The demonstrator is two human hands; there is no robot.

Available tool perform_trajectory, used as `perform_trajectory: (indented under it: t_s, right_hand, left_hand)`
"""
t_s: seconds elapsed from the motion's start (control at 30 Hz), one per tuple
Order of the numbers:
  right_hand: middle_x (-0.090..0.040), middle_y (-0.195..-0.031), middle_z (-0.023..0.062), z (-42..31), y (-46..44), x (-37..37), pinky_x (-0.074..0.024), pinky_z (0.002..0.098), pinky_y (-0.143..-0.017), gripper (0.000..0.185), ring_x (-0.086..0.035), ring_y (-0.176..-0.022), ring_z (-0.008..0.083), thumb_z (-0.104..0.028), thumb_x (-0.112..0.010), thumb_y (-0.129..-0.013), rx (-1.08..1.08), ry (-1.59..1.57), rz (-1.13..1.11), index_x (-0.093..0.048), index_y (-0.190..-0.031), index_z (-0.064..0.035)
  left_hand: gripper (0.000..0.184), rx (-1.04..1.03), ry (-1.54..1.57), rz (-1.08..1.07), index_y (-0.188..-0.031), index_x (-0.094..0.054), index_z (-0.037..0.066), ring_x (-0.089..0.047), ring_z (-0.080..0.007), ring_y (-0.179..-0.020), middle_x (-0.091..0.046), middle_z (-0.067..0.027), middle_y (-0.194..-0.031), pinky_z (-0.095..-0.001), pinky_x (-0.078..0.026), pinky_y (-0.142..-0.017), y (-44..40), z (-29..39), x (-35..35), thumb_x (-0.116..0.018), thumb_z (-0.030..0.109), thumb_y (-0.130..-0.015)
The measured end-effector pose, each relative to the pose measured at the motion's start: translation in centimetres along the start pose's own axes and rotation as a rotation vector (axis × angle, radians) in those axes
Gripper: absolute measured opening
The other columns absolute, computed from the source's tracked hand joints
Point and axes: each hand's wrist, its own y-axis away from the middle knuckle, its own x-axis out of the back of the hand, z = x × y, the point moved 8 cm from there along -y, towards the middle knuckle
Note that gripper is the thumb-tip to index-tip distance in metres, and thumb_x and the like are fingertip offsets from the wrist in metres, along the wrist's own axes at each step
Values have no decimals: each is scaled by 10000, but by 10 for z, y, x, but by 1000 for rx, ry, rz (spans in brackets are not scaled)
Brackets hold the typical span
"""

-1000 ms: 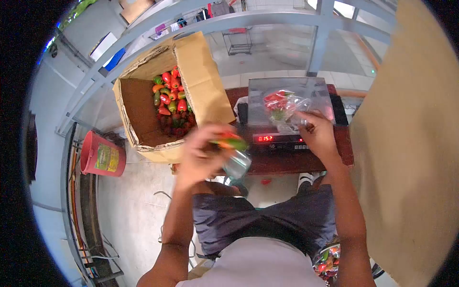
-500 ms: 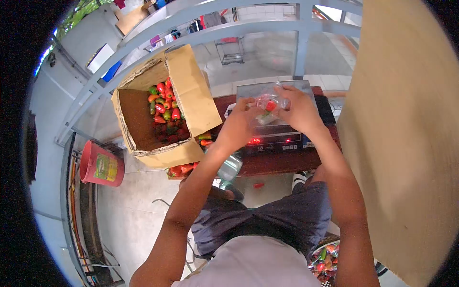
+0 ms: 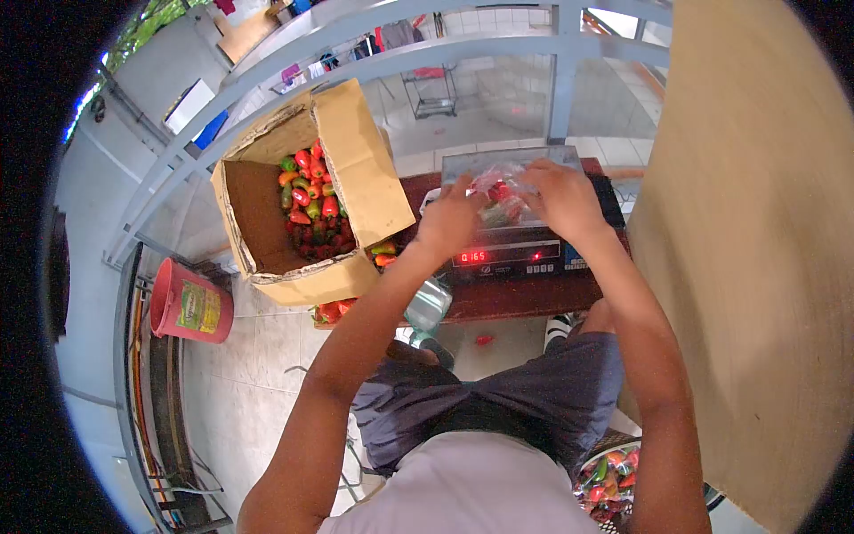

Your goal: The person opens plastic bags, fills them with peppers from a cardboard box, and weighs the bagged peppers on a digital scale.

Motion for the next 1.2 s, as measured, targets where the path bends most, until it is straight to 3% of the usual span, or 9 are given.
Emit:
perform_trajectory:
  t_s: [0.07, 0.2, 0.27, 0.5, 0.7, 0.77, 0.97, 1.13, 1.2]
  right_hand:
    - [-712, -1049, 105, 3, -9, 14, -553, 318, -736, 301, -682, -775, 193, -12, -757, -777, 68, 41, 80, -720, -1074, -41]
    - [-720, -934, 81, -15, -25, 73, -529, 290, -712, 136, -670, -787, 140, -29, -745, -838, 26, -187, 247, -738, -974, -34]
    - [-735, -918, 70, -41, -28, 106, -538, 343, -719, 175, -694, -820, 167, -72, -770, -824, -51, -312, 289, -734, -993, -44]
    - [-707, -1128, 71, -74, -12, 112, -486, 340, -948, 709, -636, -1072, 164, -112, -905, -681, -70, -990, 158, -579, -1308, -46]
    - [-480, -1476, 115, -185, 75, -6, -376, 384, -1111, 1225, -480, -1338, 232, -261, -957, -627, 122, -1702, -1149, -214, -1572, -23]
    - [-423, -1532, 120, -211, 109, -15, -330, 385, -1150, 1257, -415, -1398, 236, -285, -945, -652, -119, -1970, -1418, -149, -1592, -34]
    - [-382, -1557, 157, -270, 152, -17, -283, 428, -1174, 1136, -383, -1422, 335, -384, -877, -744, 317, -1924, -1441, -191, -1587, -54]
    - [-549, -1412, 180, -262, 182, -52, -381, 378, -1099, 341, -514, -1316, 258, -256, -590, -1012, -95, -1950, -1253, -646, -1261, -30]
    - [-564, -1395, 165, -249, 186, -42, -394, 366, -1090, 290, -539, -1283, 241, -237, -581, -1018, -269, -1855, -1260, -677, -1196, -29]
  left_hand:
    - [302, 61, -22, -183, -1143, -704, 158, -695, -366, -902, -634, -196, -1129, -472, -583, -741, -12, -23, 2, -566, 78, -886]
    - [186, 20, 497, 211, -1042, -705, 43, -720, -293, -809, -687, -153, -931, -417, -571, -723, -10, -35, 108, -659, 116, -877]
    - [200, 159, 958, 380, -998, -702, 11, -714, -267, -790, -694, -139, -900, -397, -556, -718, 2, -35, 142, -730, 142, -850]
    - [166, 49, 1136, 240, -850, -695, -13, -524, -55, -674, -671, -31, -716, -243, -441, -619, 5, 23, 177, -756, 139, -877]
    - [329, -84, 1221, 211, -654, -580, 31, -382, 1, -626, -477, 95, -637, -224, -281, -521, 26, 68, 222, -730, 131, -930]
    - [332, -45, 1228, 263, -652, -579, 30, -376, 0, -616, -466, 96, -631, -225, -271, -512, 36, 57, 220, -719, 128, -937]
    - [289, 42, 1092, 163, -704, -570, 15, -405, -32, -621, -447, 15, -595, -273, -332, -528, 84, 50, 183, -698, 129, -937]
    - [287, 120, 1130, 303, -690, -565, 21, -443, -47, -604, -473, 14, -600, -274, -345, -523, 119, 21, 192, -682, 90, -943]
    - [277, 211, 1289, 326, -691, -576, 24, -455, -43, -630, -493, 39, -624, -247, -356, -556, 135, 3, 174, -668, 61, -950]
